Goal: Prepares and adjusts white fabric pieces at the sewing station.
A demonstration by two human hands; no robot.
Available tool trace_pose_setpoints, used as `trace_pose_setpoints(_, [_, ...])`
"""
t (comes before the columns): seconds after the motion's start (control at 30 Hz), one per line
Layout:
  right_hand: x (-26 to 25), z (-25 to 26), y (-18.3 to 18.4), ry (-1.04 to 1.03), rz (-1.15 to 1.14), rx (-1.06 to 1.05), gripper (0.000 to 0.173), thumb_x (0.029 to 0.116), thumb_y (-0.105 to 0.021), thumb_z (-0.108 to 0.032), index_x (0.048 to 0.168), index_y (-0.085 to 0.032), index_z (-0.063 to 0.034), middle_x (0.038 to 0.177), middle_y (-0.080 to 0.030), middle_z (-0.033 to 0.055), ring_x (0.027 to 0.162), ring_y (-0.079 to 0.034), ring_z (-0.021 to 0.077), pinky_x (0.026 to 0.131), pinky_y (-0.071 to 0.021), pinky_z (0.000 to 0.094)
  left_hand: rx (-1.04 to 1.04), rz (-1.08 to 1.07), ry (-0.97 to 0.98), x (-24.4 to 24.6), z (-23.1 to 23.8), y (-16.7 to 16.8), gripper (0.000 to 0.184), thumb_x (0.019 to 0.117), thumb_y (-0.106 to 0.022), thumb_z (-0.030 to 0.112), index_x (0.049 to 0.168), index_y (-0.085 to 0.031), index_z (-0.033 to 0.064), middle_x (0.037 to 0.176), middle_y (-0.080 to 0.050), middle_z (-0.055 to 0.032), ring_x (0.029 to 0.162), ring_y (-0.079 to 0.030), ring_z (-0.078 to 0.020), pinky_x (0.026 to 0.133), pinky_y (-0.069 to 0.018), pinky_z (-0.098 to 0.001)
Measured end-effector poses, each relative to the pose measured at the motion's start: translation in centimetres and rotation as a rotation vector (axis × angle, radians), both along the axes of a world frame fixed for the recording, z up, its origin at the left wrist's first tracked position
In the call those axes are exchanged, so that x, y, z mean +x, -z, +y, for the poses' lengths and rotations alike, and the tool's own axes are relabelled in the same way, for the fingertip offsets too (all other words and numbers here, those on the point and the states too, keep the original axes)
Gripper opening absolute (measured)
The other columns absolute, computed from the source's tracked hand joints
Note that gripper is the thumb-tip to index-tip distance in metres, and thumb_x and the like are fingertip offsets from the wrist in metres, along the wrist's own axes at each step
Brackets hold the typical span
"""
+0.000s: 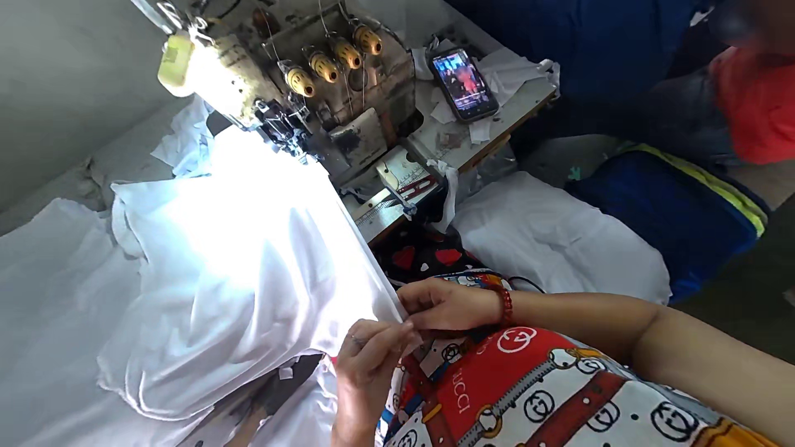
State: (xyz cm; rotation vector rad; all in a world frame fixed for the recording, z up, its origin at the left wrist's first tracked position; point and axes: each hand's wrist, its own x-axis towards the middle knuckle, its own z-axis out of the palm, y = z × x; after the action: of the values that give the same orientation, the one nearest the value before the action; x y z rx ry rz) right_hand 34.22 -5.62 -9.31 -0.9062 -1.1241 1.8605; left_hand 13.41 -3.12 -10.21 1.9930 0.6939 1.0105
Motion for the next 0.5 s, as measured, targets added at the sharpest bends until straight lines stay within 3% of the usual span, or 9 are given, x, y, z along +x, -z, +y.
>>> trace_pose_setpoints(0.1, [0.0, -0.2, 0.3, -0.01, -0.005, -0.051, 0.019, 0.1, -0.055, 0.003, 0.119, -0.058, 0.0051, 0.097, -0.069, 0.0009, 0.083, -0.066, -0.001, 0.078, -0.0562, 0.0191, 0.047, 0.089, -0.051, 0.2, -0.6, 0.6, 0.013, 0.0935, -0.074, 0.024, 0.101, -0.068, 0.014, 0.093, -0.07, 0.0043, 0.092, -0.065, 0.0003, 0.085, -0.0531, -0.013])
trace_pose_setpoints(0.27, [0.1, -0.3, 0.2, -0.009, -0.085, 0.005, 0.022, 0.0963, -0.056, 0.007, 0.118, -0.058, 0.0083, 0.098, -0.069, 0.0055, 0.084, -0.066, 0.0011, 0.079, -0.0559, 0.0204, 0.012, 0.078, -0.026, 0.0, -0.9, 0.5, 0.007, 0.0927, -0.073, 0.021, 0.094, -0.075, 0.0137, 0.106, -0.07, 0.0022, 0.106, -0.064, 0.0006, 0.094, -0.0512, -0.0122])
trace_pose_setpoints(0.37, [0.3, -0.4, 0.6, -0.018, -0.043, 0.037, 0.022, 0.0957, -0.057, 0.007, 0.118, -0.059, 0.0079, 0.099, -0.069, 0.0041, 0.086, -0.065, -0.0005, 0.08, -0.0549, 0.0191, 0.115, 0.091, 0.03, -0.3, -0.8, 0.6, 0.009, 0.098, -0.068, 0.02, 0.097, -0.075, 0.0149, 0.104, -0.071, 0.0033, 0.104, -0.064, -0.0019, 0.095, -0.0495, -0.0133])
trace_pose_setpoints(0.5, [0.4, -0.3, -0.2, -0.043, 0.045, -0.144, 0.022, 0.0995, -0.051, 0.007, 0.12, -0.056, 0.0017, 0.098, -0.068, -0.0003, 0.085, -0.066, 0.0005, 0.08, -0.0561, 0.0211, 0.314, 0.166, -0.017, -0.7, -1.1, 1.4, 0.016, 0.1009, -0.065, 0.028, 0.101, -0.076, 0.0162, 0.104, -0.073, 0.0036, 0.105, -0.063, -0.0058, 0.097, -0.0456, -0.0173])
